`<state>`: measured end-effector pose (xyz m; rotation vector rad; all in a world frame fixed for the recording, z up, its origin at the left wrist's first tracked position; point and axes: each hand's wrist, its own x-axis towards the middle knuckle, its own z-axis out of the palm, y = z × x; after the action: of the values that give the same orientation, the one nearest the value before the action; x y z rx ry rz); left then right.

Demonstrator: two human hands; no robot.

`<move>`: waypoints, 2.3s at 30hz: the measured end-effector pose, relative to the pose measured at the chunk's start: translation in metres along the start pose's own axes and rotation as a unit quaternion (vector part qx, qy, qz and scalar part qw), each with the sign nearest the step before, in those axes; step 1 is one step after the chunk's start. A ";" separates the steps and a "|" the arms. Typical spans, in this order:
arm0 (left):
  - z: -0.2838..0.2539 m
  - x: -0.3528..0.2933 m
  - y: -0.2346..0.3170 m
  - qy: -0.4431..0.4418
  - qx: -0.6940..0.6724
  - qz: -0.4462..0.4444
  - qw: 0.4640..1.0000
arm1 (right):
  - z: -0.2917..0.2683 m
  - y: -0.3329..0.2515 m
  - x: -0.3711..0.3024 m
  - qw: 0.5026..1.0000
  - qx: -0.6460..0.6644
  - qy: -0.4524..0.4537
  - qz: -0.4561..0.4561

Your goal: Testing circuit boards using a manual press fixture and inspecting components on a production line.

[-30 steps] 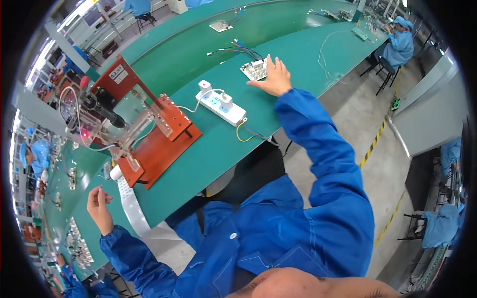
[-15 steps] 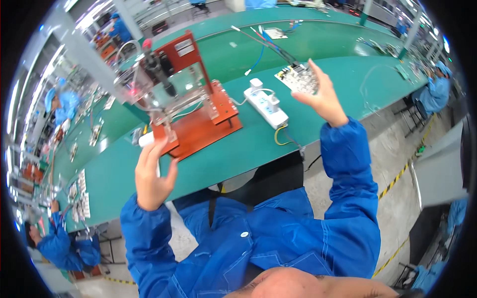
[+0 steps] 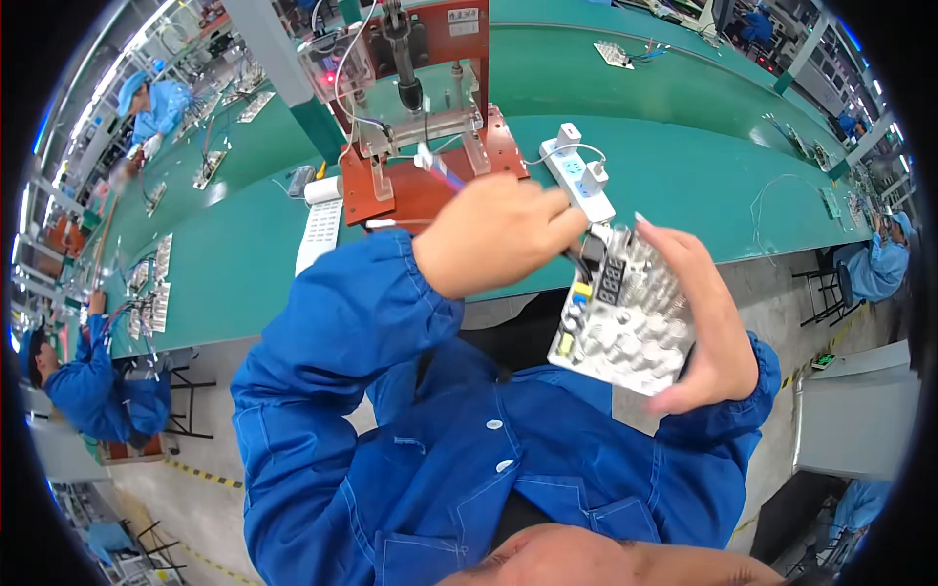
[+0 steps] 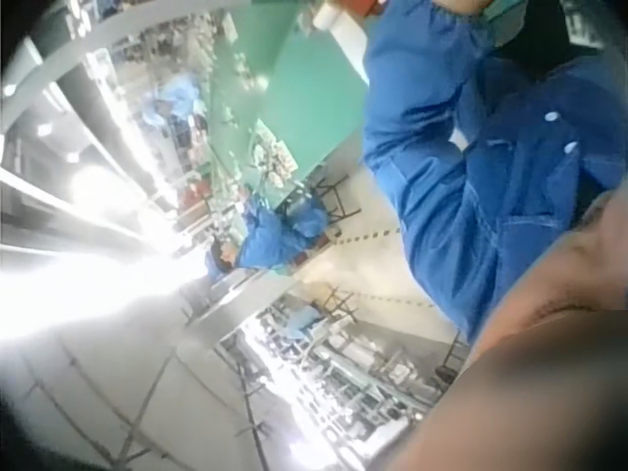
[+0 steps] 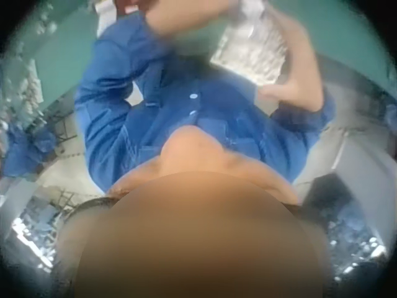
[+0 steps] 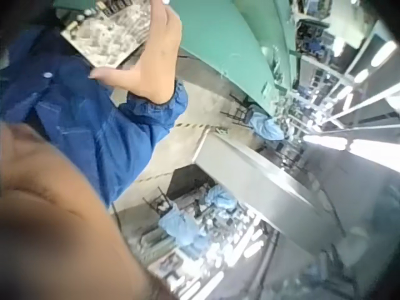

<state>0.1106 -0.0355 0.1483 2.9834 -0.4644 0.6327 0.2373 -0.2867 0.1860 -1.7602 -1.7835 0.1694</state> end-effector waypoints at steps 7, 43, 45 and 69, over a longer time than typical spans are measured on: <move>0.056 -0.041 0.043 0.136 -0.494 -0.012 0.858 | 0.023 0.050 -0.009 0.934 0.349 0.038 0.073; 0.010 -0.143 0.007 0.109 -0.254 -0.176 0.945 | 0.176 0.049 0.076 0.928 0.322 -0.120 -0.147; 0.020 -0.140 -0.002 0.147 -0.202 -0.205 0.946 | 0.222 0.041 0.083 0.949 0.263 0.002 -0.173; -0.088 -0.058 -0.103 0.365 0.195 -0.175 0.893 | 0.291 0.090 0.205 0.780 0.551 0.225 0.192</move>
<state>0.0574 0.0890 0.2062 2.7045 0.2795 1.8462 0.1847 0.0107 -0.0238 -1.0790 -0.6425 0.7245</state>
